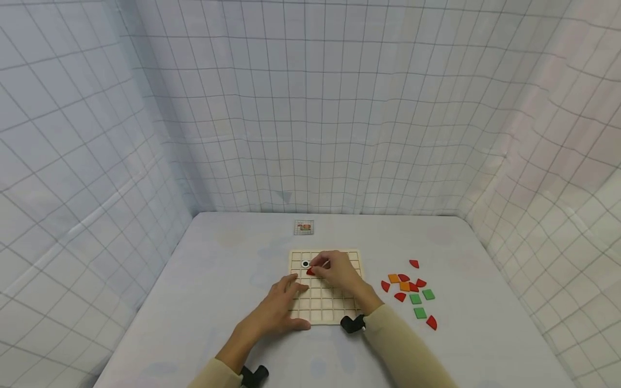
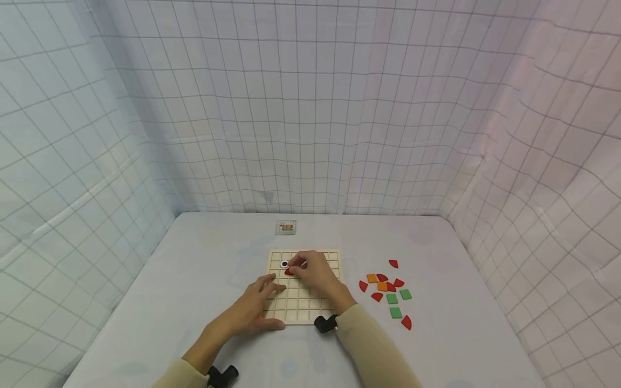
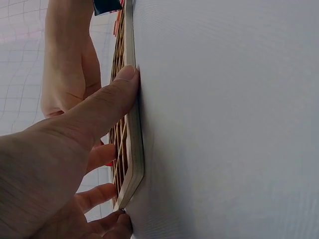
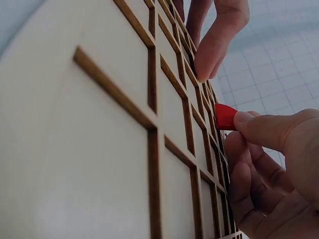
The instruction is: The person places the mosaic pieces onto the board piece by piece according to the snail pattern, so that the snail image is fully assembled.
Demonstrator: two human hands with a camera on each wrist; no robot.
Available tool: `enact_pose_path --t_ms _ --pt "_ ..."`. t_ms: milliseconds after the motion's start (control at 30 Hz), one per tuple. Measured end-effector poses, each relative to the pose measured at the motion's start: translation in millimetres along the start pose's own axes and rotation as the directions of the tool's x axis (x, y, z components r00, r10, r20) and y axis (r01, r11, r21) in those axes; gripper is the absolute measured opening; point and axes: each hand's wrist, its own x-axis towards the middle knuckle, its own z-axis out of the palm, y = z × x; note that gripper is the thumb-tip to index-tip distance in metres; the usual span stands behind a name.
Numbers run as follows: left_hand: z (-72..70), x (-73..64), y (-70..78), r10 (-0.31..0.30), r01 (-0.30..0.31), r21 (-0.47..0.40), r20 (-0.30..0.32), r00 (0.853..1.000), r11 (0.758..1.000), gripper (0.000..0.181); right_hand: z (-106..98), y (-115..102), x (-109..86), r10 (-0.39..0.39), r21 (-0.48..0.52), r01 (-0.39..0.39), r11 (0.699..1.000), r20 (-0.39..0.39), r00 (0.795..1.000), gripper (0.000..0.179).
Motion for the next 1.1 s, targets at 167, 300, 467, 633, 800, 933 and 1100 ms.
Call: enact_pose_path --t_ms 167,300,467,633,800,933,1100 --pt "-1.4 -1.1 2.8 -0.008 0.008 -0.023 0.005 1.000 1.000 0.089 6 -3 2.9 0.009 -0.004 -0.009 1.000 0.005 1.000 0.009" --pt "-2.0 -1.9 4.2 -0.004 0.005 -0.029 0.006 1.000 1.000 0.089 10 -6 4.3 -0.008 -0.042 0.009 0.999 0.003 1.000 0.010" --pt "-1.0 -2.1 3.5 -0.005 0.005 -0.026 0.011 1.000 1.000 0.089 13 -7 5.7 -0.017 -0.097 0.018 0.995 0.008 1.000 0.010" --pt "0.8 -0.4 -0.6 0.016 -0.016 -0.032 -0.001 1.000 0.999 0.089 14 -10 6.9 -0.008 -0.149 0.012 0.989 0.026 1.000 0.010" --pt "5.5 2.0 -8.7 0.076 -0.076 0.004 -0.035 0.997 0.997 0.085 13 -13 7.6 -0.003 -0.205 0.010 0.979 0.030 1.000 0.009" --pt "2.4 2.1 -3.7 0.054 -0.054 -0.003 -0.016 0.998 0.999 0.088 13 -13 7.4 0.010 -0.204 -0.003 0.979 0.036 0.999 0.009" --pt "0.5 2.0 -1.5 0.051 -0.051 0.014 0.005 0.999 0.999 0.091 13 -15 6.6 0.004 -0.201 0.005 0.980 0.044 0.999 0.009"
